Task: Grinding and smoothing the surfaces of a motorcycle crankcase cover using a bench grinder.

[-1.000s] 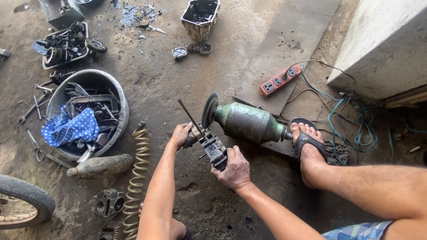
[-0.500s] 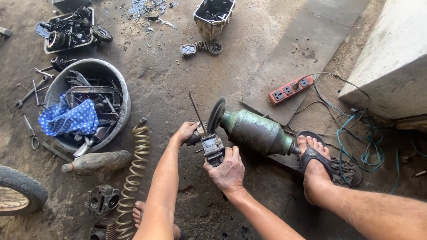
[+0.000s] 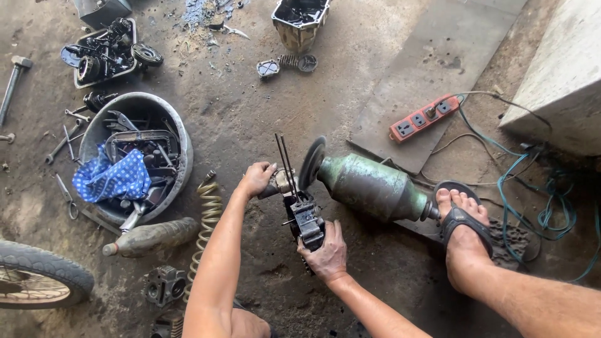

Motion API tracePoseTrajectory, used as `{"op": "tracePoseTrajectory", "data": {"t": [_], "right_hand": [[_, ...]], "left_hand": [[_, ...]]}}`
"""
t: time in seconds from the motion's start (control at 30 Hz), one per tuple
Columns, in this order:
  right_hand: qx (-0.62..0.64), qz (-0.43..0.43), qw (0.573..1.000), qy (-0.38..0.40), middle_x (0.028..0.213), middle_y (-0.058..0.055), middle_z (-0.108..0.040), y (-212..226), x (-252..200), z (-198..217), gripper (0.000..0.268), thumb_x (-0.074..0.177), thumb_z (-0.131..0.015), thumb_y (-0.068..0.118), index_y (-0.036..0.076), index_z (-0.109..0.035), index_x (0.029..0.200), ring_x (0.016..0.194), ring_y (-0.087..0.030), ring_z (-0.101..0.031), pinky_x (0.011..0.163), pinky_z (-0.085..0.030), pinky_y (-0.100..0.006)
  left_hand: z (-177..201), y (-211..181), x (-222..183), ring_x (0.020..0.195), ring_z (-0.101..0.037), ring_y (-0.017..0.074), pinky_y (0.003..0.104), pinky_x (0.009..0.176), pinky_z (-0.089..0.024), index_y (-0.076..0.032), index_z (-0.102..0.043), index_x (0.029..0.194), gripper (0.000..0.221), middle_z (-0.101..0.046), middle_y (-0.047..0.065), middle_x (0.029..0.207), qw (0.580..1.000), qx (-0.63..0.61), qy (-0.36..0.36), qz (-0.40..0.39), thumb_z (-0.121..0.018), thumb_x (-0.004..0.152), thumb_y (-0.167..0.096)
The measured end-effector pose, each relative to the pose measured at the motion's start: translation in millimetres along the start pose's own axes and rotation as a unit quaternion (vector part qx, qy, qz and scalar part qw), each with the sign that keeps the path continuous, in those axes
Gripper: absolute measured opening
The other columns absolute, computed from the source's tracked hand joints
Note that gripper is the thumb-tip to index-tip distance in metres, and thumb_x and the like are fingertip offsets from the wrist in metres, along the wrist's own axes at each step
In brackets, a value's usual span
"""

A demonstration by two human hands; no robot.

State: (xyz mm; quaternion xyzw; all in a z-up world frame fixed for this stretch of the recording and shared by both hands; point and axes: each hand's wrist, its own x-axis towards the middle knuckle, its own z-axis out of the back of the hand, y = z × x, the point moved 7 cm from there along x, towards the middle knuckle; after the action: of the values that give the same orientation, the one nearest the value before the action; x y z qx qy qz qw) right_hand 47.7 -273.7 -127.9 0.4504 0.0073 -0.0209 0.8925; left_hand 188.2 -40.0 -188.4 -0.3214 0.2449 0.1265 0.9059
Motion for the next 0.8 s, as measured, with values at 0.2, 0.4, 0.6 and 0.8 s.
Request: {"op": "tracePoseTrajectory", "data": {"t": [0.2,0.4,0.6,0.8], "right_hand": [[0.015,0.022,0.998,0.049,0.112,-0.030,-0.047,-2.5,-0.5,-19.4,0.071,0.064,-0.070,0.048,-0.002,-0.045,0.108,0.111,-0.042,-0.044,0.090,-0.042,-0.044],[0.097,-0.116,0.978,0.147,0.127,-0.024,-0.041,-15.9,5.8,-33.9,0.080,0.063,-0.067,0.054,0.004,-0.044,0.120,0.121,-0.037,-0.036,0.100,-0.031,-0.045],[0.125,-0.159,0.956,0.210,0.139,-0.018,-0.027,-26.8,15.3,-50.3,0.085,0.063,-0.065,0.054,0.016,-0.033,0.132,0.130,-0.032,-0.023,0.105,-0.021,-0.047],[0.163,-0.056,0.979,0.109,0.085,-0.013,-0.052,-10.7,17.9,-25.8,0.053,0.059,-0.080,0.036,0.009,-0.054,0.097,0.085,-0.032,-0.057,0.074,-0.047,-0.041]], "left_hand": [[41.5,-30.5,-32.1,0.069,-0.053,0.0218,0.036,0.067,-0.038,-0.005,-0.057,0.078,0.038,-0.060,0.010,0.072,0.998,0.005,-0.021,0.065,-0.041,0.092,-0.036],[56.5,-31.3,-29.9,0.080,-0.057,0.0379,0.045,0.071,-0.040,-0.001,-0.053,0.079,0.039,-0.061,0.024,0.086,0.991,0.096,-0.041,0.085,-0.040,0.089,-0.036],[68.7,-34.1,-37.8,0.089,-0.057,0.0412,0.048,0.077,-0.044,0.000,-0.056,0.090,0.041,-0.059,0.027,0.098,0.982,0.109,-0.062,0.142,-0.038,0.090,-0.037],[72.7,-46.1,-51.3,0.092,-0.059,0.0387,0.048,0.076,-0.047,-0.002,-0.064,0.088,0.040,-0.063,0.025,0.086,0.989,0.073,-0.094,0.094,-0.045,0.084,-0.037]]}}
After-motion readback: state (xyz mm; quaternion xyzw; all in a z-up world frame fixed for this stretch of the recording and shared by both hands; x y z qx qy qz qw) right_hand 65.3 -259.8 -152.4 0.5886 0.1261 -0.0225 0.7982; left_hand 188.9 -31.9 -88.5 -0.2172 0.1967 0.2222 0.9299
